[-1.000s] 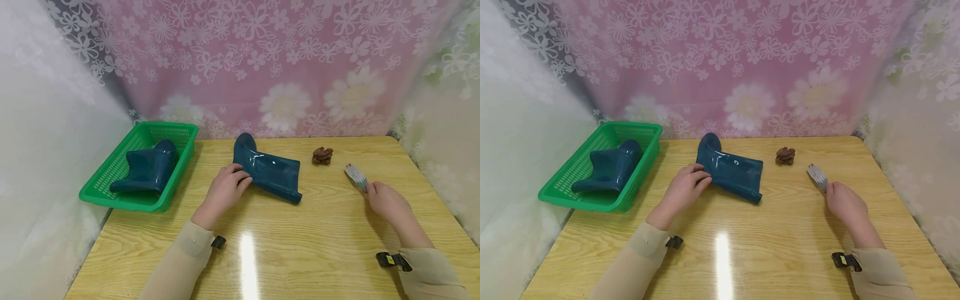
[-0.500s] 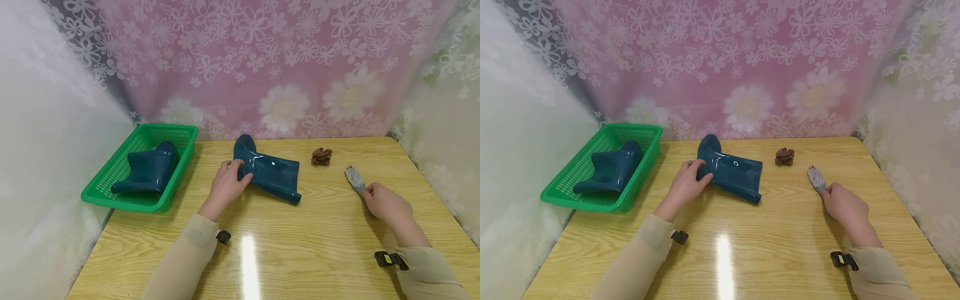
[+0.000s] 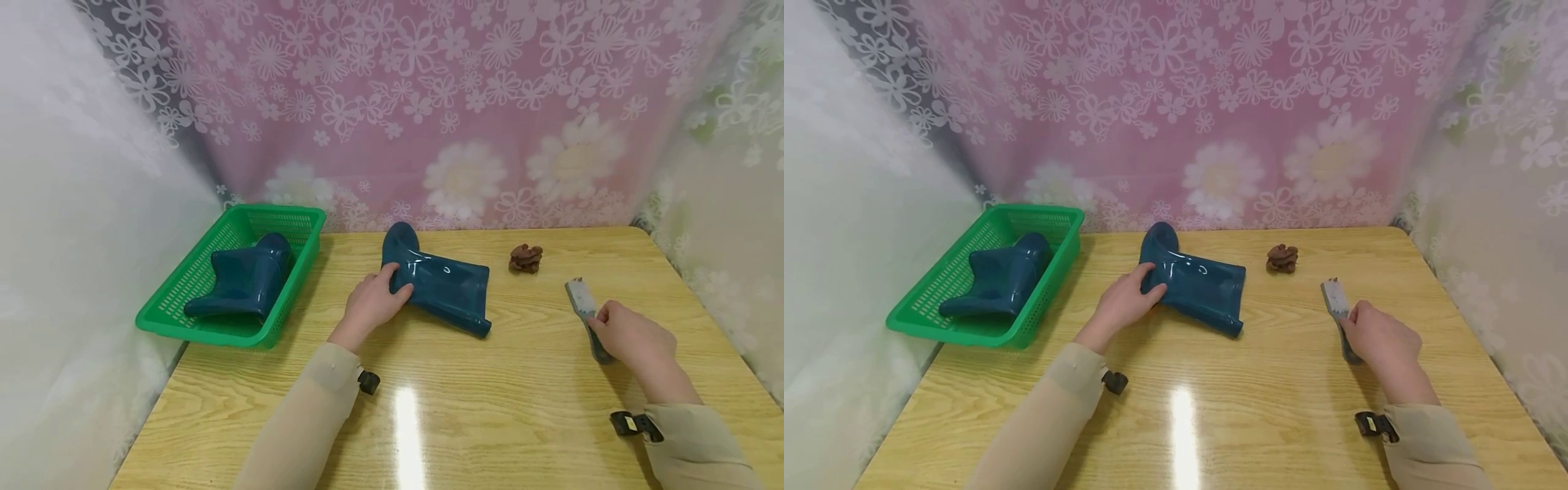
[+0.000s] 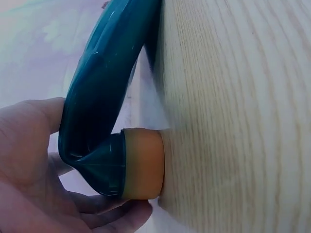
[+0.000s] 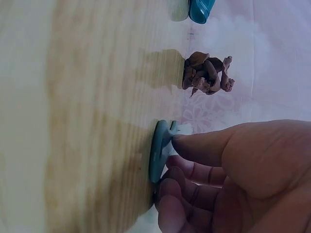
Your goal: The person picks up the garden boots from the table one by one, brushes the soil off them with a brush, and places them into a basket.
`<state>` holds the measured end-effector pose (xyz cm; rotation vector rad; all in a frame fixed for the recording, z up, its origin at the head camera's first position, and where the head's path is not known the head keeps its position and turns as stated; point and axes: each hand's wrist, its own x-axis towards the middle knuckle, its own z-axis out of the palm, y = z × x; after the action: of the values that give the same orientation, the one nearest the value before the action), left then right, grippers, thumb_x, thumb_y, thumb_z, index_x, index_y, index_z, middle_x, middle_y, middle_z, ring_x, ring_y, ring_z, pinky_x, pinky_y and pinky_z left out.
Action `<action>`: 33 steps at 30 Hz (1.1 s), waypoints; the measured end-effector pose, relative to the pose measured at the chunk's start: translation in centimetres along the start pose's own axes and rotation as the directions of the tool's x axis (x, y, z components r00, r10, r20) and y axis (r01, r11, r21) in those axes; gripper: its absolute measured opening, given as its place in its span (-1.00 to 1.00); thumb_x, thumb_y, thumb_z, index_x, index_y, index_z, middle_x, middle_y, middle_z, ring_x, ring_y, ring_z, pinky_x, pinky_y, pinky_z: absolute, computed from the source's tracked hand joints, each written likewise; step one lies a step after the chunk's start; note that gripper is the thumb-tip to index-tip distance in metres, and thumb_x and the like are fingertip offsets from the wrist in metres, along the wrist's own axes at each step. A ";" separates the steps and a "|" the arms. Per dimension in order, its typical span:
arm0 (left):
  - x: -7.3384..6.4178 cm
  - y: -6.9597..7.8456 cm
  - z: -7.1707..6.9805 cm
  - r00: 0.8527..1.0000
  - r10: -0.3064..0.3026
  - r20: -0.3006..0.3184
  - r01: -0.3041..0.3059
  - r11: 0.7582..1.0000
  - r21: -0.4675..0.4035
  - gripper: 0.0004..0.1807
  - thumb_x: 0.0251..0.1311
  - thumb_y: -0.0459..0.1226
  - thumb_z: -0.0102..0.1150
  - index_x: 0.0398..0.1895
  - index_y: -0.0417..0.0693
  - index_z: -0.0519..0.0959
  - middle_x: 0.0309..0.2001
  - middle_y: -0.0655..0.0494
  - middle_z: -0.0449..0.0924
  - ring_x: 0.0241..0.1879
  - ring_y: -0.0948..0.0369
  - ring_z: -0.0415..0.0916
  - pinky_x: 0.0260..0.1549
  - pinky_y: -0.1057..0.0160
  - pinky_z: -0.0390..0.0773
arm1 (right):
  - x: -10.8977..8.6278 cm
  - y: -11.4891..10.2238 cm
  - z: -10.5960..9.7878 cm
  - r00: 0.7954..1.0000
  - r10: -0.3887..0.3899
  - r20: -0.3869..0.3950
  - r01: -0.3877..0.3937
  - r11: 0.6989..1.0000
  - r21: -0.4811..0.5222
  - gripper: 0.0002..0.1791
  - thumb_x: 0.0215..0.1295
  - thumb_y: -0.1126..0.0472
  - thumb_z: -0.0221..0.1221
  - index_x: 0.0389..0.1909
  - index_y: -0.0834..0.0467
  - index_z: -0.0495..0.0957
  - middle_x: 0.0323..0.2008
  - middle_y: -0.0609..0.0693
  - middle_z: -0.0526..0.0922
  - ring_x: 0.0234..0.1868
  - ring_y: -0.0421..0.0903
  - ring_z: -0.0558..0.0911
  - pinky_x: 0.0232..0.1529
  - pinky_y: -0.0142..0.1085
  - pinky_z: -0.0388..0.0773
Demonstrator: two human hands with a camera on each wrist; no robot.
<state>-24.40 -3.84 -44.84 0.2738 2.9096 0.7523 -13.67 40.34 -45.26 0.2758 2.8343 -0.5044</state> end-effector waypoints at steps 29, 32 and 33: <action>0.1 1.0 1.6 0.998 -0.006 -0.060 0.015 0.991 0.137 -0.11 0.41 0.10 0.51 0.70 0.16 0.33 0.37 -0.34 0.55 0.29 -0.26 0.57 0.20 -0.25 0.64 | -1.0 -6.8 0.3 0.968 -0.093 -0.232 0.080 0.995 -0.067 -0.56 0.73 -0.04 0.07 0.29 0.22 0.52 -0.03 0.31 0.75 -0.58 0.00 0.53 -0.56 0.01 0.45; 0.3 1.1 1.8 0.998 -0.020 -0.061 0.029 0.987 0.157 -0.13 0.43 0.03 0.51 0.71 0.18 0.31 0.37 -0.35 0.53 0.27 -0.25 0.57 0.17 -0.24 0.65 | -1.1 -8.2 0.6 0.956 -0.122 -0.267 0.106 0.992 -0.073 -0.55 0.73 -0.03 0.11 0.32 0.22 0.55 0.24 0.43 0.66 -0.62 0.00 0.52 -0.61 -0.02 0.45; 0.4 1.2 1.8 0.998 -0.025 -0.062 0.034 0.987 0.156 -0.13 0.44 0.01 0.50 0.72 0.19 0.31 0.37 -0.35 0.53 0.27 -0.25 0.57 0.17 -0.25 0.65 | -1.1 -8.6 0.7 0.952 -0.129 -0.276 0.112 0.991 -0.077 -0.55 0.72 -0.03 0.12 0.32 0.22 0.56 0.29 0.45 0.62 -0.61 0.01 0.52 -0.61 -0.02 0.45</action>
<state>-24.29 -1.92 -45.89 0.2269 3.0270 0.5366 -14.40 31.95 -42.93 0.1743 3.1528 -0.4324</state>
